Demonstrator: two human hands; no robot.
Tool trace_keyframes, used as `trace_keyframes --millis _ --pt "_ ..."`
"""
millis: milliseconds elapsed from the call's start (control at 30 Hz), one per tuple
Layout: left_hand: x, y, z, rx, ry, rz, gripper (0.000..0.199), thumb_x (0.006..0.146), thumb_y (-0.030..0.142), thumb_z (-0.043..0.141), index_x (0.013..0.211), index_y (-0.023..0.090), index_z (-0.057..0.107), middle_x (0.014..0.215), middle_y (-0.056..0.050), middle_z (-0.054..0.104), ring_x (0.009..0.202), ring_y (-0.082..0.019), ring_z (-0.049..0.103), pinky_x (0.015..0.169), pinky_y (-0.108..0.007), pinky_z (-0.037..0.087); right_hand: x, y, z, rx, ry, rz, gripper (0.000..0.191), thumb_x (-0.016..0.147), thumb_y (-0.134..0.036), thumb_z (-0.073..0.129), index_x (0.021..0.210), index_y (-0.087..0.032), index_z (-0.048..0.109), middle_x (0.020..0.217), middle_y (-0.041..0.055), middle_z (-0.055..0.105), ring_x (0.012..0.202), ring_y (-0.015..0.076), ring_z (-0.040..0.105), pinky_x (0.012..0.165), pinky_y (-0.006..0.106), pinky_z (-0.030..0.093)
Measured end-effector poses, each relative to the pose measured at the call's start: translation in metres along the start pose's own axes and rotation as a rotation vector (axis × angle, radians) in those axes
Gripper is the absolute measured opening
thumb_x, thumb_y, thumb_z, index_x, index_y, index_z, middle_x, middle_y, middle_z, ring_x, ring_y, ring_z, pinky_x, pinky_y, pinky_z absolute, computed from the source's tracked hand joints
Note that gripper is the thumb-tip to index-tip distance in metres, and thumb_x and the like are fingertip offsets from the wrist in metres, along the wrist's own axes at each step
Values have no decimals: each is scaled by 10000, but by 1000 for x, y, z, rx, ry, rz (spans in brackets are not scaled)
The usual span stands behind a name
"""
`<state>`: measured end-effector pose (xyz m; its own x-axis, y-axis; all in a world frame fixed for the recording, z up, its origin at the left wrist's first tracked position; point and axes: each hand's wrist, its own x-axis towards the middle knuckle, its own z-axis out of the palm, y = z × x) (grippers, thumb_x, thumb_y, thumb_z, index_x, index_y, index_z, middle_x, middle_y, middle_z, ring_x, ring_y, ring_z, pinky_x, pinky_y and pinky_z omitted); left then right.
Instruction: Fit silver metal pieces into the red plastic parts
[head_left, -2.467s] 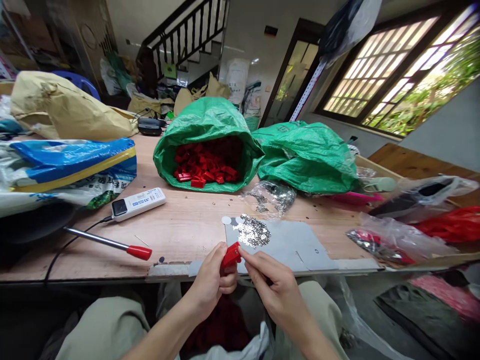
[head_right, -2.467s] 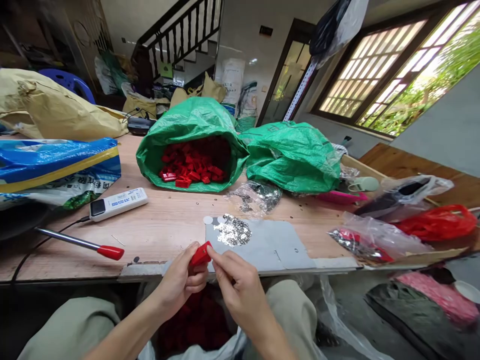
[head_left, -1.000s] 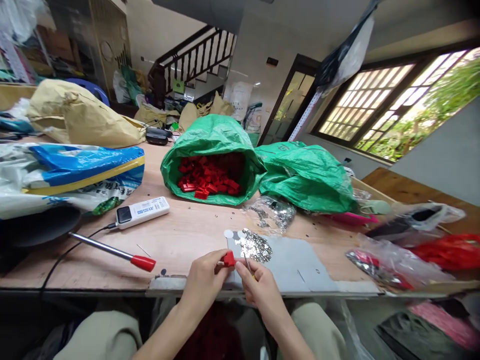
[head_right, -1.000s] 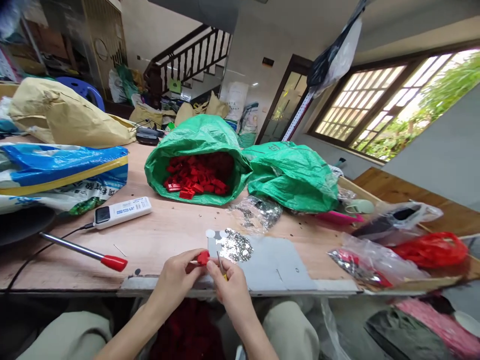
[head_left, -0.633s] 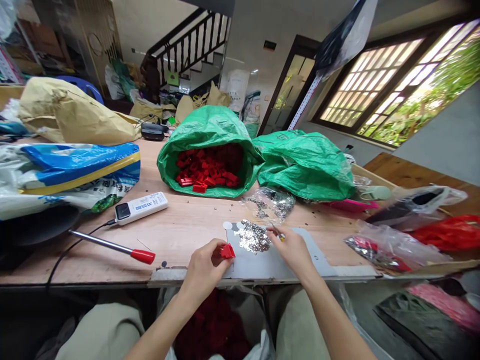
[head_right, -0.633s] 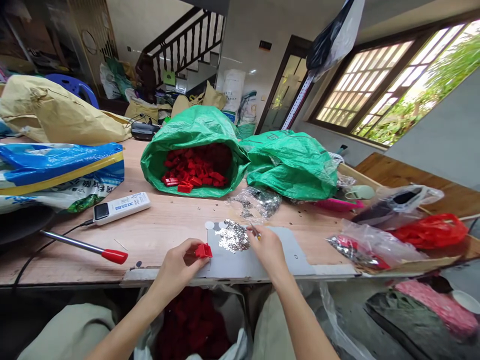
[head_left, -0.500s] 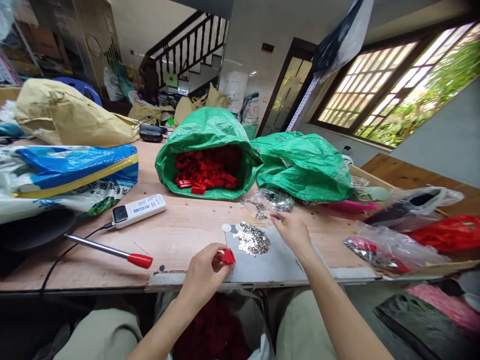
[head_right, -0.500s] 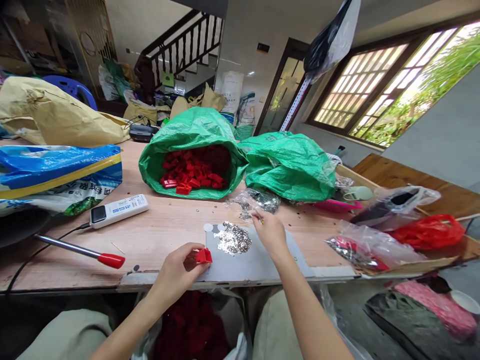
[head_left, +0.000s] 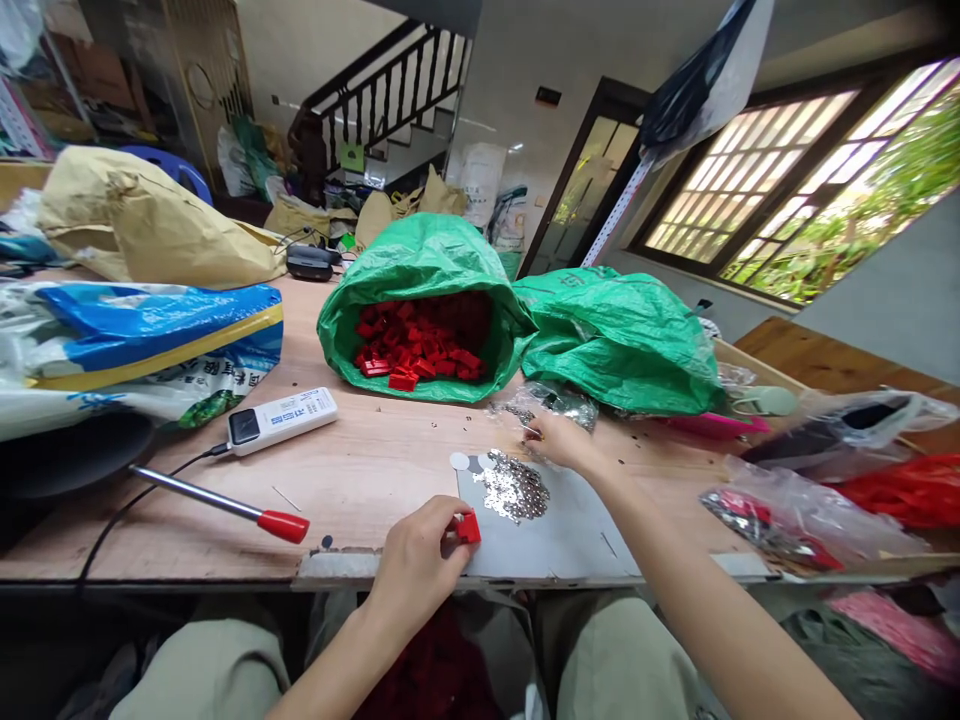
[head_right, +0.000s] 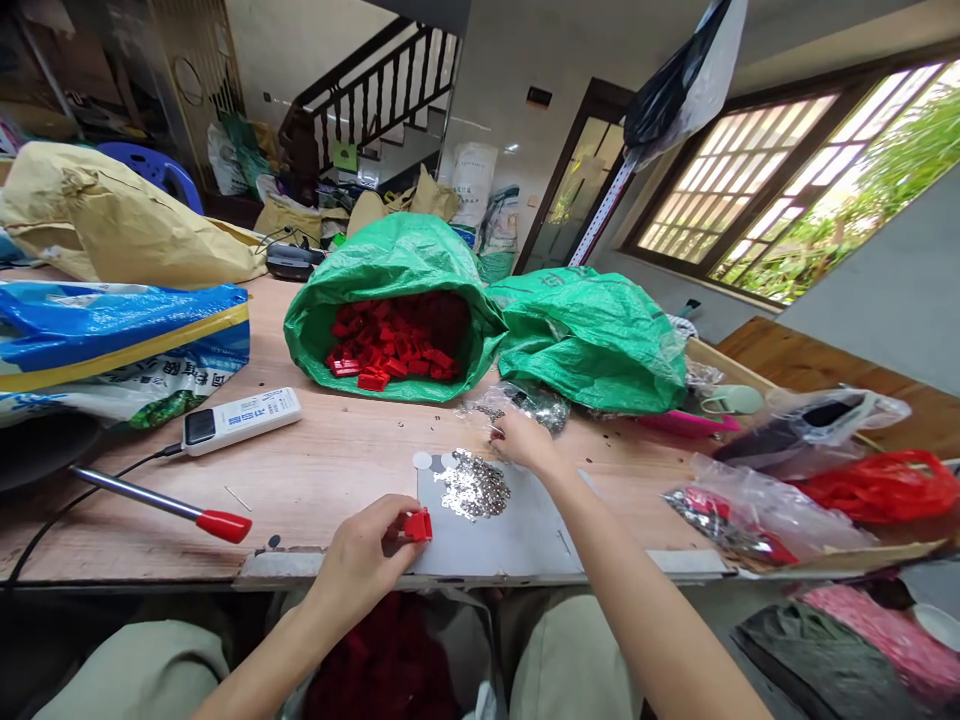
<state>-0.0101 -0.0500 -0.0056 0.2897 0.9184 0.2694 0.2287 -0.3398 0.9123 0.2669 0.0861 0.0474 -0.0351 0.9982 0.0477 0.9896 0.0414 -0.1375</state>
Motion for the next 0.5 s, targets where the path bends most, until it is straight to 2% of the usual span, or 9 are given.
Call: trace_keyframes --millis 133,267,333,400,500 --pt "0 1 1 15 -4 3 255 809 119 600 1023 244 657 989 -20 711 814 -187 685 752 -290 541 1 -5 0 94 119 2 83 729 -182 631 690 -189 704 693 43 710 661 202 628 602 272 409" --pt "2 -3 -1 -29 4 -1 236 814 142 617 1027 234 663 984 -22 717 841 -186 692 779 -300 549 -8 -18 -7 210 295 -20 226 833 -325 548 820 -163 705 732 61 713 653 204 616 575 284 451" --pt "5 -7 -4 -93 18 -51 224 804 181 661 1025 218 665 950 -29 729 845 -190 698 793 -305 555 -23 -24 -8 268 331 -35 274 847 -379 540 850 -154 696 768 78 719 663 211 615 577 297 469" --pt "9 -10 -11 -226 30 -122 227 772 213 720 990 191 662 891 -35 740 838 -194 710 794 -305 561 -45 -30 -5 334 316 -45 274 837 -398 568 844 -152 688 806 89 725 702 218 628 619 308 484" --pt "14 -17 -23 -479 39 -153 291 737 292 785 954 155 647 967 -71 737 875 -194 708 753 -288 571 -83 -39 6 397 279 -70 246 818 -387 629 857 -162 720 823 83 737 737 222 642 682 322 478"
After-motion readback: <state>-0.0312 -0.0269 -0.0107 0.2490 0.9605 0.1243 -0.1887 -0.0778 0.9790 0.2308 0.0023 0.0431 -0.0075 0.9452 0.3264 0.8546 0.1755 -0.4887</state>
